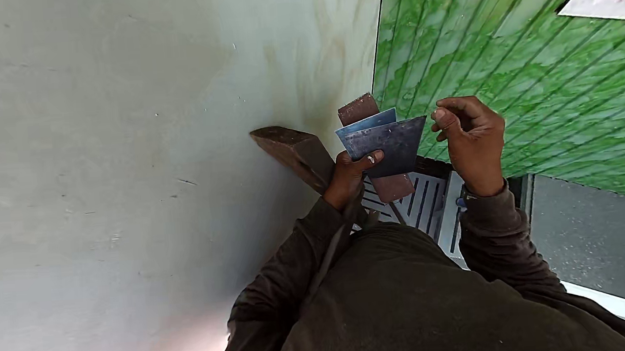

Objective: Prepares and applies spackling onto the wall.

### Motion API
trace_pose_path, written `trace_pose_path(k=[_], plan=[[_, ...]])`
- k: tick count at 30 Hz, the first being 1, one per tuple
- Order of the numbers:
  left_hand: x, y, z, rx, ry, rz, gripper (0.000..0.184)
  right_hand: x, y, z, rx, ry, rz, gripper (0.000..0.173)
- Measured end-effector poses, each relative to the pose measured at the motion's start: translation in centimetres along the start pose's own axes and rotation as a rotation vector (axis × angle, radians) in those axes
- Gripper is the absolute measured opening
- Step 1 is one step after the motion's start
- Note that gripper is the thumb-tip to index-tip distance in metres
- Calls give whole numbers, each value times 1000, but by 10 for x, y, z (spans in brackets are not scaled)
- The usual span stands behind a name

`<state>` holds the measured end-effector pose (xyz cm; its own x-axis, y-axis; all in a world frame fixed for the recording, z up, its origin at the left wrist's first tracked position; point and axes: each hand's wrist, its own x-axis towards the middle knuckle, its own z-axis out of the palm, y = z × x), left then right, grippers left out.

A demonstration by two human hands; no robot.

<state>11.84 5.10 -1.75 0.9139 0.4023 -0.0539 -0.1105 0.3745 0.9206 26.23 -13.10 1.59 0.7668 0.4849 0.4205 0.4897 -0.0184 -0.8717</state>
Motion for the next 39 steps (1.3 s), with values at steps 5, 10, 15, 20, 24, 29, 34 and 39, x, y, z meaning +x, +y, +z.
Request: trace_pose_path(k=[5,10,15,20,24,29,34,39], plan=[[4,-10,-8,23,-55,36,34,-23,10,11,110,-61,238,42],[13,-22,-7,23,-82,37,35,-4,2,6,-16,-91,154,39],[11,-23,-12,58,-167,96,30,27,5,21,185,-318,110,17],[11,-19,-15,2,-191,81,20,34,-12,24,180,-372,176,25],[9,-15,-14,56,-202,73,19,41,4,16,393,-465,305,25],[8,-13,-15,52,-162,50,21,49,27,-4,798,121,371,22],[10,-15,-18,-89,-114,46,22,70,90,-36,1014,287,565,28],[11,-15,-14,-43,-170,76,18,61,142,1,1109,139,741,45]])
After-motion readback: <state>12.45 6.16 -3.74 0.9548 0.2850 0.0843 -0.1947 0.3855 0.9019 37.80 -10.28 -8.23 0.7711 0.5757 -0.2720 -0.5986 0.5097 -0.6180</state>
